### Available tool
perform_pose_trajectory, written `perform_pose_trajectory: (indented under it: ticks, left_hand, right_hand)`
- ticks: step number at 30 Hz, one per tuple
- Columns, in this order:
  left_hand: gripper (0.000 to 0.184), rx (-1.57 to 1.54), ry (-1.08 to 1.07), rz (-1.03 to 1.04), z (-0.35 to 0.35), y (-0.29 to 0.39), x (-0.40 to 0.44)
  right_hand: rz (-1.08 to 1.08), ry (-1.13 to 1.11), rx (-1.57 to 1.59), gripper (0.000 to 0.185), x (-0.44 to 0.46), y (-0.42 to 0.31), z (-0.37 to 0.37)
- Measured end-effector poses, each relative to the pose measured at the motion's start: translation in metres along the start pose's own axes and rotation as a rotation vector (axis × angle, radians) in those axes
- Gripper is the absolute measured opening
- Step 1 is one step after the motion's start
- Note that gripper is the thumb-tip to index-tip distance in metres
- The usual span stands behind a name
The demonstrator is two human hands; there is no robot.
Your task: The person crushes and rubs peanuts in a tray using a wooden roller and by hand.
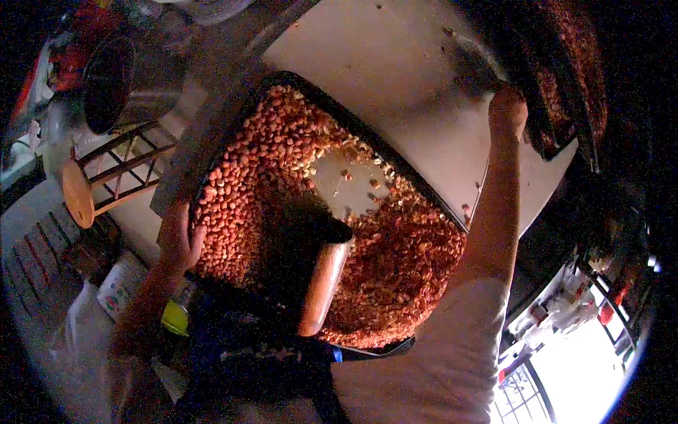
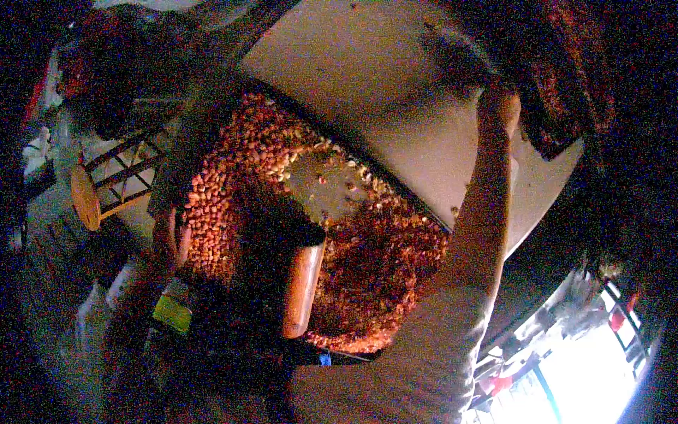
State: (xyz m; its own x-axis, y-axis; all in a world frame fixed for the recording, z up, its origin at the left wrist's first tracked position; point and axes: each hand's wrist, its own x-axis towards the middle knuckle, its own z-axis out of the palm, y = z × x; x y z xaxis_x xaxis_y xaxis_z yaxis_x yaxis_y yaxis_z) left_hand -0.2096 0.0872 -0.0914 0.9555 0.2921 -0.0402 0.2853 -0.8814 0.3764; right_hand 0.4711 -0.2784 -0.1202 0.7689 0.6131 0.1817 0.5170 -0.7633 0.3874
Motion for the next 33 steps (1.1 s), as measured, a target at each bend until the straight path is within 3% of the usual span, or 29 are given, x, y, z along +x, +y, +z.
perform_pose_trajectory:
  ticks: [2,5,6,7,10,13,15,16,19,20,21,23,24,25,26,27,33]
  left_hand:
    - [0.061,-0.009,0.001,0.008,0.001,-0.002,-0.004]
    - [0.061,-0.039,-0.02,-0.033,-0.009,0.007,0.012]
    - [0.061,-0.061,-0.056,-0.092,-0.013,0.012,0.014]
    - [0.061,-0.069,-0.054,-0.084,-0.009,0.01,0.011]
    - [0.061,-0.032,0.0,-0.074,-0.005,0.011,0.014]
    - [0.06,-0.084,-0.042,-0.163,0.004,0.006,0.009]
    - [0.06,-0.028,-0.001,-0.114,-0.005,0.015,0.016]
    - [0.06,-0.057,0.004,-0.091,-0.006,0.016,0.018]
    - [0.059,-0.099,0.02,-0.061,-0.009,0.019,0.023]
    - [0.059,-0.053,0.007,-0.063,-0.009,0.019,0.022]
    - [0.058,-0.007,-0.011,-0.065,-0.009,0.018,0.019]
    - [0.059,-0.048,-0.023,-0.093,-0.003,0.015,0.01]
    - [0.06,-0.074,-0.001,-0.103,0.005,0.011,0.005]
    - [0.061,-0.098,0.024,-0.114,0.01,0.007,0.002]
    - [0.062,-0.173,0.023,-0.139,0.011,0.007,0.002]
    - [0.063,-0.093,0.043,-0.114,0.012,0.007,-0.001]
    - [0.066,-0.043,0.008,-0.074,-0.013,0.025,0.015]
  right_hand:
    - [-0.073,0.088,0.056,0.022,-0.016,0.011,0.012]
    - [-0.027,0.118,0.388,0.023,-0.052,-0.027,-0.091]
    - [0.044,0.057,0.709,0.021,-0.072,-0.044,-0.118]
    - [-0.103,0.076,0.757,0.02,-0.093,-0.052,-0.136]
    - [-0.087,-0.281,0.994,0.018,-0.16,-0.087,-0.193]
    - [-0.36,-0.463,0.877,0.021,-0.197,-0.111,-0.254]
    - [-0.478,-0.355,1.011,0.026,-0.207,-0.124,-0.246]
    - [-0.584,-0.779,0.885,0.031,-0.191,-0.134,-0.272]
    - [-0.787,-1.124,0.757,0.044,-0.149,-0.135,-0.28]
    - [-0.635,-1.054,0.872,0.041,-0.124,-0.127,-0.265]
    - [-0.422,-0.808,0.959,0.038,-0.084,-0.119,-0.237]
    - [-0.179,-0.278,0.714,0.034,-0.001,-0.105,-0.164]
    - [-0.148,-0.198,0.484,0.033,0.034,-0.096,-0.132]
    - [-0.164,-0.323,0.222,0.033,0.063,-0.09,-0.125]
    - [-0.151,-0.201,0.169,0.03,0.084,-0.081,-0.083]
    - [-0.063,-0.284,0.229,0.032,0.092,-0.079,-0.082]
    - [-0.313,-0.357,0.182,0.031,0.11,-0.075,-0.058]
